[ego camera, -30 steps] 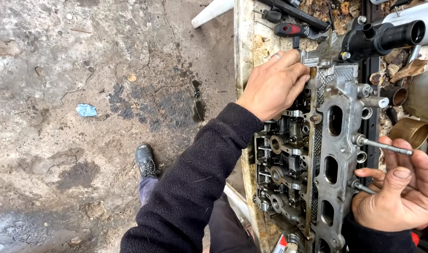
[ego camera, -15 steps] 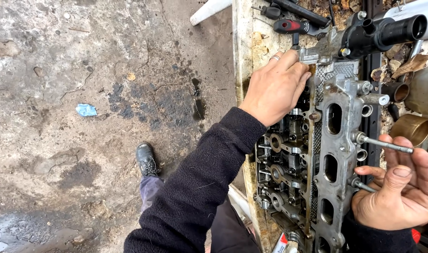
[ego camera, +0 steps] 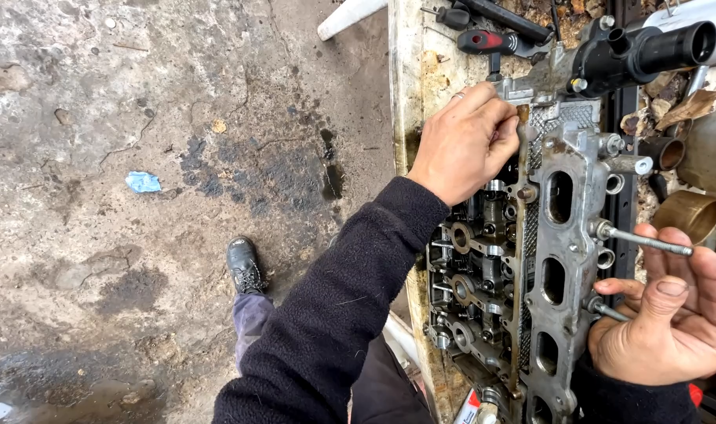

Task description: Wiping down engine components on a cylinder head with a cloth.

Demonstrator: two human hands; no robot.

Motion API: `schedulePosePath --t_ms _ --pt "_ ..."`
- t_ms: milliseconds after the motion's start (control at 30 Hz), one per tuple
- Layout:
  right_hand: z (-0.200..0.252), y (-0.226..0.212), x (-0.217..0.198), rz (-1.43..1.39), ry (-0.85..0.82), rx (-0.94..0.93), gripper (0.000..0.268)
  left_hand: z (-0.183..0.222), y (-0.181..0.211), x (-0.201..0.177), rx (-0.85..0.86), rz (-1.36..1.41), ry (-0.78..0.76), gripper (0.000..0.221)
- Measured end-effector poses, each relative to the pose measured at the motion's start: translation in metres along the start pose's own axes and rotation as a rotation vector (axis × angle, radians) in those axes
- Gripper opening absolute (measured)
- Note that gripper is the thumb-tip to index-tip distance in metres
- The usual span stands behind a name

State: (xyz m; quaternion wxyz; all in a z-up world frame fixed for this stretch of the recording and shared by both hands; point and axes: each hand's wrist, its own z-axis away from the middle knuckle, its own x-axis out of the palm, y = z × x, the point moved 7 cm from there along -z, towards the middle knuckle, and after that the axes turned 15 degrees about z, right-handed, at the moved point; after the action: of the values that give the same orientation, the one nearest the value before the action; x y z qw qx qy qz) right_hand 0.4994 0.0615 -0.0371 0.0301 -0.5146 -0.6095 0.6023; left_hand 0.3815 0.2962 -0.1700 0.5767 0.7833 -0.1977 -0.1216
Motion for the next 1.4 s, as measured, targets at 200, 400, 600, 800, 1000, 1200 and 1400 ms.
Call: schedulePosePath --t_ms 200,400,600,800,1000,1200,1400 --pt "0.002 0.0 -0.002 0.024 0.017 -0.004 0.03 0.004 -0.002 -0.002 -0.029 0.175 0.18 0.008" --pt "0.002 0.003 -0.003 0.04 -0.013 -0.024 0.03 -0.006 -0.028 0.006 0.134 -0.046 0.163 0.014" --pt "0.003 0.003 -0.003 0.034 -0.013 -0.031 0.03 0.004 -0.103 -0.13 -0.406 -0.423 0.45 0.026" --pt "0.003 0.005 -0.003 0.045 0.009 -0.041 0.029 0.069 -0.118 -0.149 -0.269 0.079 0.757 0.017" --pt "0.002 -0.005 0.007 0.056 0.001 -0.027 0.035 0.04 0.016 -0.014 -0.134 0.305 0.394 0.039" --pt "-0.003 -0.011 0.01 0.064 0.03 -0.015 0.037 0.038 -0.025 0.031 -0.035 0.278 0.279 0.019" --pt "-0.007 -0.011 0.012 0.053 0.029 -0.057 0.036 0.019 -0.042 -0.004 -0.23 0.267 0.368 0.02"
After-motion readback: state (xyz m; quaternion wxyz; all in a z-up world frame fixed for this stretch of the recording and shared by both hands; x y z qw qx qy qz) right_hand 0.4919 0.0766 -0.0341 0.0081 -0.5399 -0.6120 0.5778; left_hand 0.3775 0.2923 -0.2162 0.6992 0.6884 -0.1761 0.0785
